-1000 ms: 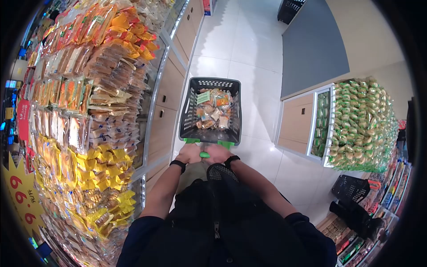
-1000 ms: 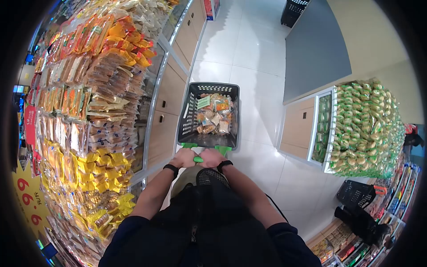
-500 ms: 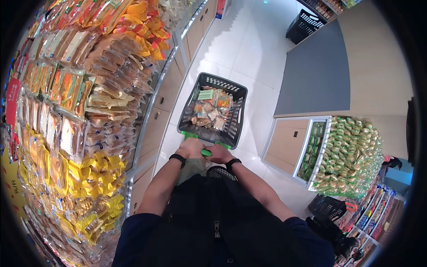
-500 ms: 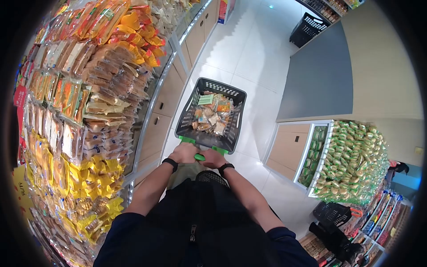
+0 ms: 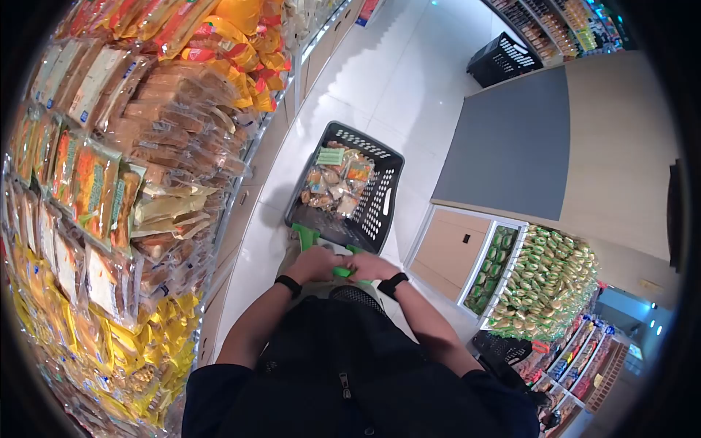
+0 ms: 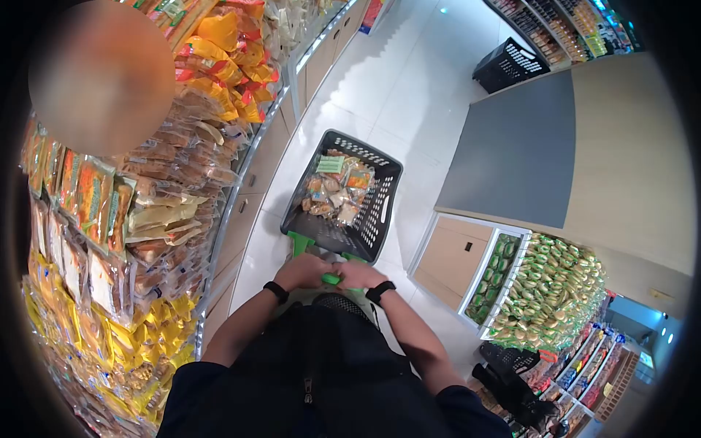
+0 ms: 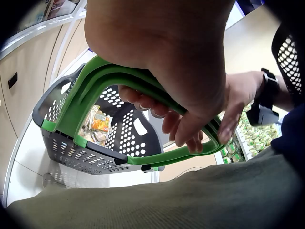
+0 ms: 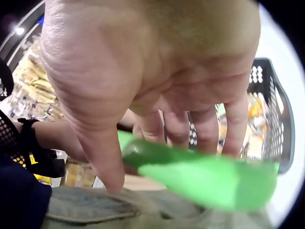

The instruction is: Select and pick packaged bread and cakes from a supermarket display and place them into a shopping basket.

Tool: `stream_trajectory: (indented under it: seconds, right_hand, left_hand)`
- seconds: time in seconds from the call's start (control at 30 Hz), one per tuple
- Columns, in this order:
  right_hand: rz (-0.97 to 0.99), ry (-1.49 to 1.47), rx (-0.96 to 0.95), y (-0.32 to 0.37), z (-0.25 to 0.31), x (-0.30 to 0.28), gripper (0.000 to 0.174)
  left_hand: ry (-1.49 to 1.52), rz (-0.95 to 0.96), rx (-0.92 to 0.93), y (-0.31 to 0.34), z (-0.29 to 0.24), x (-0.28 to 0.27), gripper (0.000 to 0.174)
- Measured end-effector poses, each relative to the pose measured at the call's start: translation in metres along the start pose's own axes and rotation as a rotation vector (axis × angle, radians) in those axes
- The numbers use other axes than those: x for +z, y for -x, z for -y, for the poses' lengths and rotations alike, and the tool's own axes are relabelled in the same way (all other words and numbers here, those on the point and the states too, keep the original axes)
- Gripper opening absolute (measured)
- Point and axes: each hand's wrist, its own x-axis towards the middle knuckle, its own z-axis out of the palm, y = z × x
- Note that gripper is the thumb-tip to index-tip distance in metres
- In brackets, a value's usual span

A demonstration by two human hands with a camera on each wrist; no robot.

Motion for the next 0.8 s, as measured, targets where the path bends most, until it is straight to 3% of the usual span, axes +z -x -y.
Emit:
stream_trajectory:
  seconds: [0.07, 0.1, 0.17, 0.23, 0.3, 0.4, 0.5, 0.53, 0.63, 0.7, 0.77, 0.8]
  right_hand:
    - [-0.220, 0.018, 0.022, -0.002, 0.009, -0.044, 0.060]
    - [-0.255, -0.121, 0.047, -0.013, -0.005, -0.059, 0.057]
    - [-0.327, -0.259, 0.124, -0.033, -0.024, -0.081, 0.050]
    - [-0.361, -0.387, 0.234, -0.075, -0.066, -0.088, 0.046]
    - [-0.403, -0.391, 0.236, -0.127, -0.134, -0.064, 0.046]
    - [-0.329, -0.193, 0.441, -0.195, -0.189, -0.063, 0.038]
    - [-0.416, -0.320, 0.523, -0.279, -0.271, -0.022, 0.033]
    - [-0.422, -0.299, 0.523, -0.304, -0.300, -0.012, 0.043]
    - [-0.473, -0.280, 0.699, -0.352, -0.348, -0.010, 0.043]
    - [-0.738, -0.235, 0.572, -0.389, -0.411, 0.015, 0.047]
    - [-0.734, -0.069, 0.517, -0.414, -0.450, 0.018, 0.051]
    - [-0.692, -0.034, 0.562, -0.424, -0.458, 0.010, 0.054]
  left_hand:
    - [-0.044, -0.089, 0.108, -0.004, 0.007, 0.000, 0.026]
    - [-0.034, -0.071, 0.101, -0.004, 0.011, 0.005, 0.026]
    - [-0.102, -0.253, 0.178, -0.003, 0.014, 0.017, 0.028]
    - [-0.116, -0.255, 0.179, -0.006, 0.018, 0.016, 0.030]
    - [-0.103, -0.254, 0.225, -0.010, 0.024, 0.019, 0.031]
    - [-0.160, -0.241, 0.168, -0.019, 0.026, 0.006, 0.031]
    - [-0.221, -0.269, 0.226, -0.027, 0.039, 0.004, 0.018]
    - [-0.220, -0.279, 0.204, -0.032, 0.043, 0.004, 0.009]
    - [-0.206, -0.196, 0.194, -0.049, 0.054, -0.013, 0.007]
    - [-0.178, -0.178, 0.192, -0.054, 0.062, -0.007, 0.006]
    - [-0.139, -0.149, 0.188, -0.053, 0.064, -0.002, 0.005]
    - [-0.071, -0.077, 0.133, -0.054, 0.062, -0.010, 0.013]
